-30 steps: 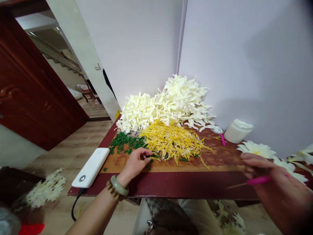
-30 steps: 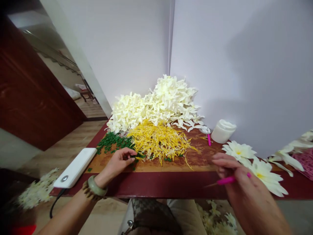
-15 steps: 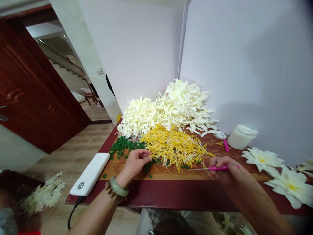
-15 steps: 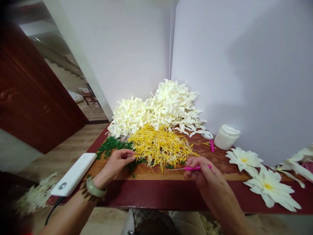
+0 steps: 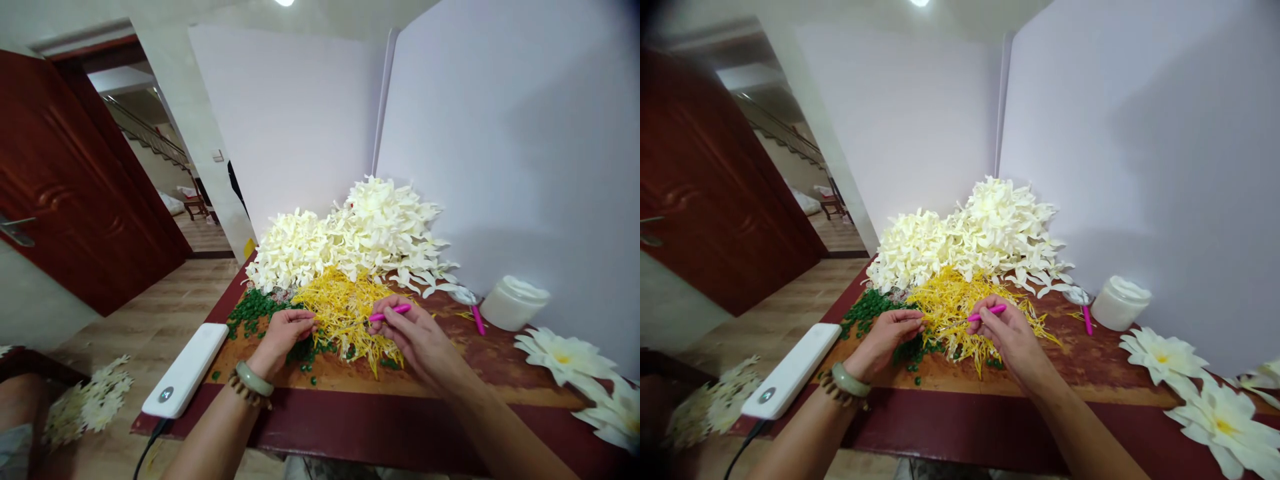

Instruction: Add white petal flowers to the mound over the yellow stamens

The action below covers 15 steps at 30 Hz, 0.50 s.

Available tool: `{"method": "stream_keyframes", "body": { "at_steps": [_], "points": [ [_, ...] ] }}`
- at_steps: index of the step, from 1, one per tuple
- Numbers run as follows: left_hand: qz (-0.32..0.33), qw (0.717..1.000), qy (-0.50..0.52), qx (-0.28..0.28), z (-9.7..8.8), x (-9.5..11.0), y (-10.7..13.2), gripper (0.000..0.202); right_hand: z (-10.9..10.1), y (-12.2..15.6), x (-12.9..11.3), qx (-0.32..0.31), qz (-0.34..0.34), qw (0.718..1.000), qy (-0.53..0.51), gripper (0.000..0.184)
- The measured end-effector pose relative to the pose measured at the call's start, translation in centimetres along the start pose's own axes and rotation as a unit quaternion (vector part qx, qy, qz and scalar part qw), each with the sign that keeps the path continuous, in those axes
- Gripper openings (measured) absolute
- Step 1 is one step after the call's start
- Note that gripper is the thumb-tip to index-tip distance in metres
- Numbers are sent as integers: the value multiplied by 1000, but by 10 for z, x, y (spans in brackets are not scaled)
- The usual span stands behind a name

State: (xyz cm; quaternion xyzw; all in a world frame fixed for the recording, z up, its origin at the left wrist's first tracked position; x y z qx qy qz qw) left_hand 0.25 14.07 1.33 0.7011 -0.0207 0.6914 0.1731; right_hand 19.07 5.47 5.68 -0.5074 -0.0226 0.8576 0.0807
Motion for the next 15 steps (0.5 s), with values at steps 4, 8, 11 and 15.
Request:
{"method": "stream_keyframes", "body": {
  "at_steps": [4, 8, 11, 15],
  "points": [
    [-31, 996, 81, -22, 3, 0, -8, 16, 10, -16, -1, -5, -13, 999, 29, 15],
    [-35, 990, 128, -57, 10, 0, -11, 13, 14, -28, 1, -26, -36, 998, 53, 14],
    [-35, 984, 158, -73, 13, -3, -13, 11, 12, -31, 7, -36, -47, 996, 73, 13],
    [-38, 982, 169, -69, 13, -10, -15, 10, 8, -30, 13, -32, -78, 991, 108, 14]
  ]
}}
Point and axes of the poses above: each hand's wrist, its own y-axis away from the middle knuckle, its own z-axis out of the palm, x = y × z, the point moved 5 cm from there along -y, towards the middle knuckle, and after that the axes turned 5 degrees about -y, right-handed, at the moved point
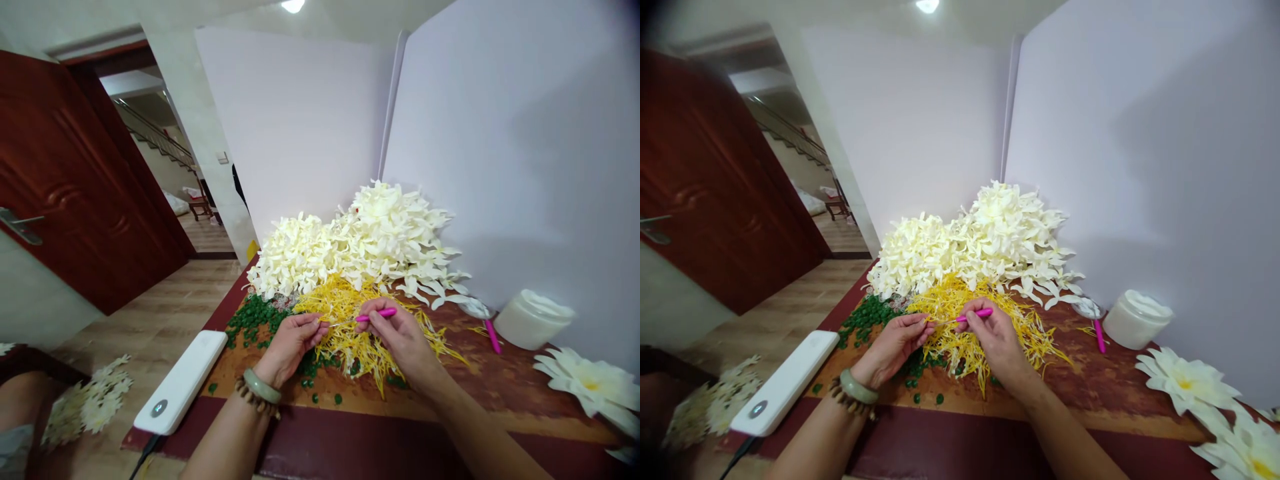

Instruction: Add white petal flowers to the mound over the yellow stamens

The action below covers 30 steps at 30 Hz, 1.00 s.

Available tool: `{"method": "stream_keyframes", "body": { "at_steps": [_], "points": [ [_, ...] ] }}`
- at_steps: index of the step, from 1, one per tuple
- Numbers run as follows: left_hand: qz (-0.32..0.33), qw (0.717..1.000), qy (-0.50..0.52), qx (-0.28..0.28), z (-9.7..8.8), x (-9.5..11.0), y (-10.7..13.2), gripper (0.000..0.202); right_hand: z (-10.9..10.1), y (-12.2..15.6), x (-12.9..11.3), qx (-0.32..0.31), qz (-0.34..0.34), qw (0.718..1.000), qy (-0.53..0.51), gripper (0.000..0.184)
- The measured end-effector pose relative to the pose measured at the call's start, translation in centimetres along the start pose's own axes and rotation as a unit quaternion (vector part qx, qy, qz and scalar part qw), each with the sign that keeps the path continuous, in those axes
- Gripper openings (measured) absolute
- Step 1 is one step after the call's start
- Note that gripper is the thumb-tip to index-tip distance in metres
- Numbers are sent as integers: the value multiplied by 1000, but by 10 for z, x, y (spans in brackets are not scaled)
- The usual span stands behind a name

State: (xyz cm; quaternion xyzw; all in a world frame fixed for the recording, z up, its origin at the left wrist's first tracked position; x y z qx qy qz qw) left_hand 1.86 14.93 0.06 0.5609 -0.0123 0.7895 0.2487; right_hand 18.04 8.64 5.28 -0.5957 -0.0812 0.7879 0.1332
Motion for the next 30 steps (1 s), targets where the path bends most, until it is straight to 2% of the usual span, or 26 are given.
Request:
{"method": "stream_keyframes", "body": {
  "at_steps": [11, 22, 26, 30],
  "points": [
    [-6, 1000, -15, -21, 6, -4, 0, 15, 8, 6, -2, -5, -70, 993, 94, 12],
    [-24, 997, 13, -70, 10, -6, 4, 14, 8, 8, 0, -9, -69, 995, 76, 11],
    [-17, 996, 4, -84, 9, -6, 5, 14, 12, 10, -5, -25, -85, 986, 138, 11],
    [-10, 994, 21, -110, 14, -3, 7, 13, 18, 13, -9, -57, -130, 963, 231, 11]
  ]
}}
Point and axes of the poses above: each hand's wrist, its own y-axis away from the middle knuckle, its own z-axis out of the palm, x = y × z, the point moved 5 cm from there along -y, towards the middle knuckle, and after that the axes turned 5 degrees about -y, right-handed, at the moved point
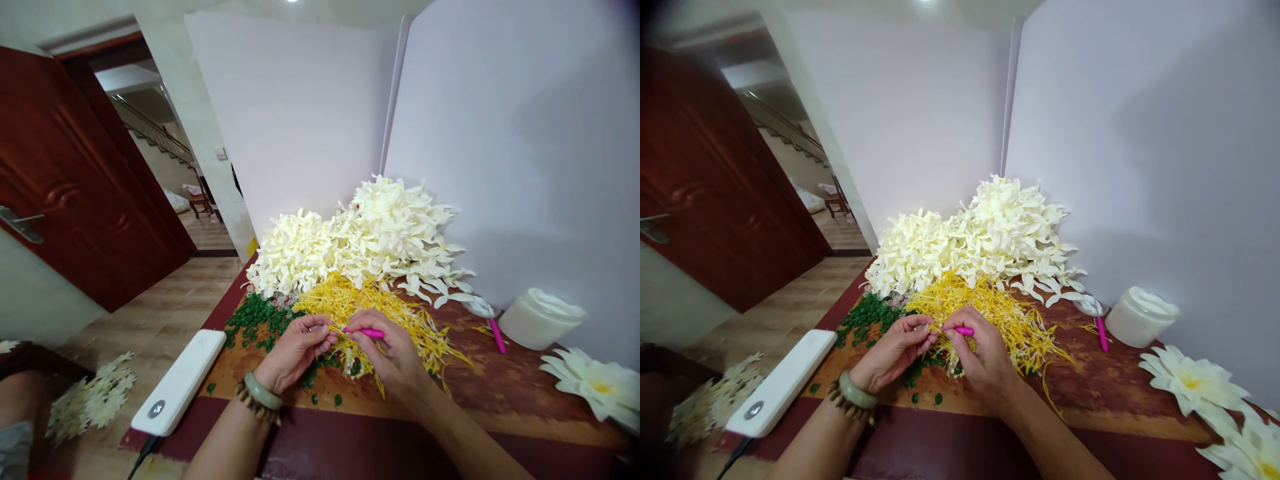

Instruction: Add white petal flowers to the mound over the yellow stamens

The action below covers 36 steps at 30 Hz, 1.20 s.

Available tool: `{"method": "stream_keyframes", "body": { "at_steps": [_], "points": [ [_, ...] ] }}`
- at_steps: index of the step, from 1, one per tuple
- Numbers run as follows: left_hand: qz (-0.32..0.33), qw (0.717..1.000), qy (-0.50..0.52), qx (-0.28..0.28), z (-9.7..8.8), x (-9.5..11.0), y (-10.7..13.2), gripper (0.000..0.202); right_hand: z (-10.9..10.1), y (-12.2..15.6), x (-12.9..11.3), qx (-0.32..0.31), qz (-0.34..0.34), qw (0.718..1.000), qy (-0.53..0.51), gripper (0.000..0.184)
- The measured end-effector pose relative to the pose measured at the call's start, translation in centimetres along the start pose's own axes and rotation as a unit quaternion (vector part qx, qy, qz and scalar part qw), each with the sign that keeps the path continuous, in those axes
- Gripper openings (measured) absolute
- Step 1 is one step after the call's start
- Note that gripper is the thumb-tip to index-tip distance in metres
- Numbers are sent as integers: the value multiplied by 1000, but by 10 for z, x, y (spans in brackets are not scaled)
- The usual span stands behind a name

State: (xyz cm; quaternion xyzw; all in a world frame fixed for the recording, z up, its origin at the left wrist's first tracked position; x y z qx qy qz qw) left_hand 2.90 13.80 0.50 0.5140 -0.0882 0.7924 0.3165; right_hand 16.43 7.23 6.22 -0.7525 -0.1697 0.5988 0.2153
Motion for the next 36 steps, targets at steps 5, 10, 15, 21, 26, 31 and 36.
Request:
{"method": "stream_keyframes", "body": {
  "at_steps": [5, 10, 15, 21, 26, 31, 36],
  "points": [
    [25, 999, 26, 2, 2, 3, -1, 14, 4, 4, 0, -2, -27, 999, 46, 17],
    [39, 999, 30, -14, 2, 2, -2, 13, 9, 7, 5, -9, -4, 999, 52, 18],
    [30, 999, 14, -22, 8, 0, 0, 16, 14, 8, 7, -16, -21, 997, 73, 17],
    [63, 998, 18, -12, 11, 5, 3, 36, 10, 9, 10, 19, -11, 996, 87, 9],
    [31, 998, 39, -37, 11, 2, 3, 26, 11, 10, 10, 16, -34, 996, 87, 10],
    [32, 998, 34, -35, 10, 0, 3, 13, 11, 11, 13, 15, -32, 996, 86, 11],
    [34, 999, 16, -13, 8, -3, 1, 19, 11, 10, 13, 35, -38, 994, 97, 10]
  ]
}}
Point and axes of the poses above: each hand's wrist, its own y-axis away from the middle knuckle, its own z-axis out of the palm, x = y × z, the point moved 5 cm from there along -y, towards the middle knuckle, and after that the axes turned 5 degrees about -y, right-handed, at the moved point
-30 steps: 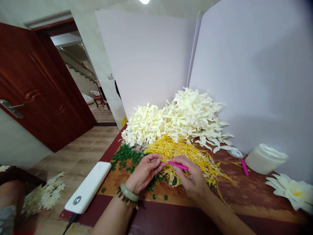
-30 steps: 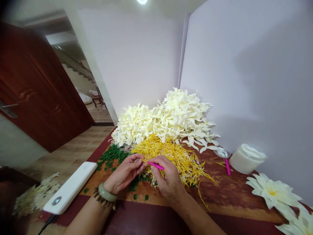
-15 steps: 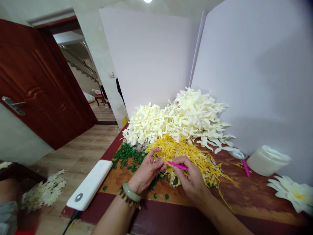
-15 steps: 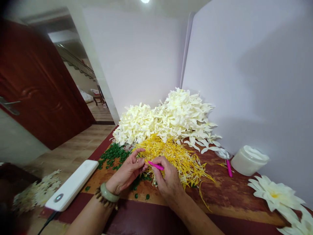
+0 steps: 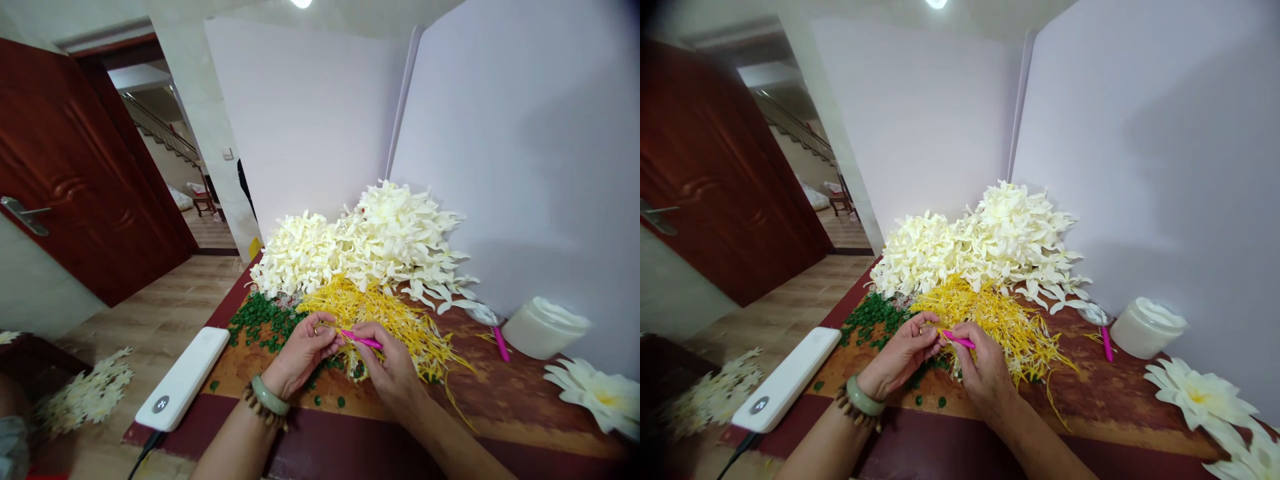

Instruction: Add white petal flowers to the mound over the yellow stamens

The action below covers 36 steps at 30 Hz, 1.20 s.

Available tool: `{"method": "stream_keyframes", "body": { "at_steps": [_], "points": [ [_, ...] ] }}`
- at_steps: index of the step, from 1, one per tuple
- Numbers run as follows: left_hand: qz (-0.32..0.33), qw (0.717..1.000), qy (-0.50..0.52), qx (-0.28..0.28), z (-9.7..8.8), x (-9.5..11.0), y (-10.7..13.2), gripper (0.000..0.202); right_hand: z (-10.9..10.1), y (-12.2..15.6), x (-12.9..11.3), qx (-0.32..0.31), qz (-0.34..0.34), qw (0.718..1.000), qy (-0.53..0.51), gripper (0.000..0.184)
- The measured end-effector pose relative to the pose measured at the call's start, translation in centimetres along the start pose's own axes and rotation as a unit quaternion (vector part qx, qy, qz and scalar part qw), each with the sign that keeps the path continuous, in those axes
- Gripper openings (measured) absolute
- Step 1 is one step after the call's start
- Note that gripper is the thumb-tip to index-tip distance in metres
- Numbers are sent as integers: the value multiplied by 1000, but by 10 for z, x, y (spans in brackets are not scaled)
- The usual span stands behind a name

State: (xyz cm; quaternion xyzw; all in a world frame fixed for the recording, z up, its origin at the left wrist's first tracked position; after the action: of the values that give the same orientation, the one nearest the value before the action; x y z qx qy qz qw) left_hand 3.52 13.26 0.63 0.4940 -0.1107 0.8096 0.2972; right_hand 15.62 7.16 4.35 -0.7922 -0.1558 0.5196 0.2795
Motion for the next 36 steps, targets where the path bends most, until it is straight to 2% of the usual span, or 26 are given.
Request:
{"method": "stream_keyframes", "body": {
  "at_steps": [3, 10, 13, 17, 20, 24, 28, 33, 35, 36],
  "points": [
    [-10, 1000, 15, 17, -3, -2, 0, 26, -1, 1, -1, 6, 1, 1000, 4, 10],
    [-31, 997, 68, 32, -3, -6, 2, 15, -1, 2, 0, 4, 7, 1000, 11, 11],
    [-43, 996, 72, 41, -1, -6, 3, 16, 0, 3, 2, 5, -14, 999, 30, 13],
    [-61, 996, 49, 46, 1, -7, 8, 11, 3, 6, 4, 3, -78, 994, 80, 22],
    [-75, 997, 9, 27, 5, -9, 11, 12, 3, 8, 3, 7, -115, 986, 120, 25],
    [-71, 996, -52, 0, 11, -9, 12, 14, 4, 8, 4, -2, -117, 981, 154, 25],
    [-64, 997, -33, -2, 10, -8, 12, 10, 5, 10, 2, 1, -137, 976, 169, 28],
    [-48, 998, -30, -41, 14, -5, 14, 11, 11, 15, -3, 5, -179, 966, 188, 26],
    [-40, 996, -58, -51, 14, -3, 15, 14, 8, 15, -1, 22, -150, 975, 163, 24],
    [-37, 995, -76, -55, 13, -2, 15, 15, 6, 13, 2, 32, -112, 984, 135, 22]
  ]
}}
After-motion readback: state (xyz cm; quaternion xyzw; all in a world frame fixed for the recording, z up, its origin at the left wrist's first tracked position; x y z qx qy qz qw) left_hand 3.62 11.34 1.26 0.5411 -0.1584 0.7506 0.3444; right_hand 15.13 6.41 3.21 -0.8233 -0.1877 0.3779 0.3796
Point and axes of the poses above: each hand's wrist, its own y-axis away from the middle knuckle, its own z-axis out of the palm, x = y × z, the point moved 5 cm from there along -y, towards the middle knuckle, and after that the axes turned 5 degrees about -y, right-handed, at the moved point
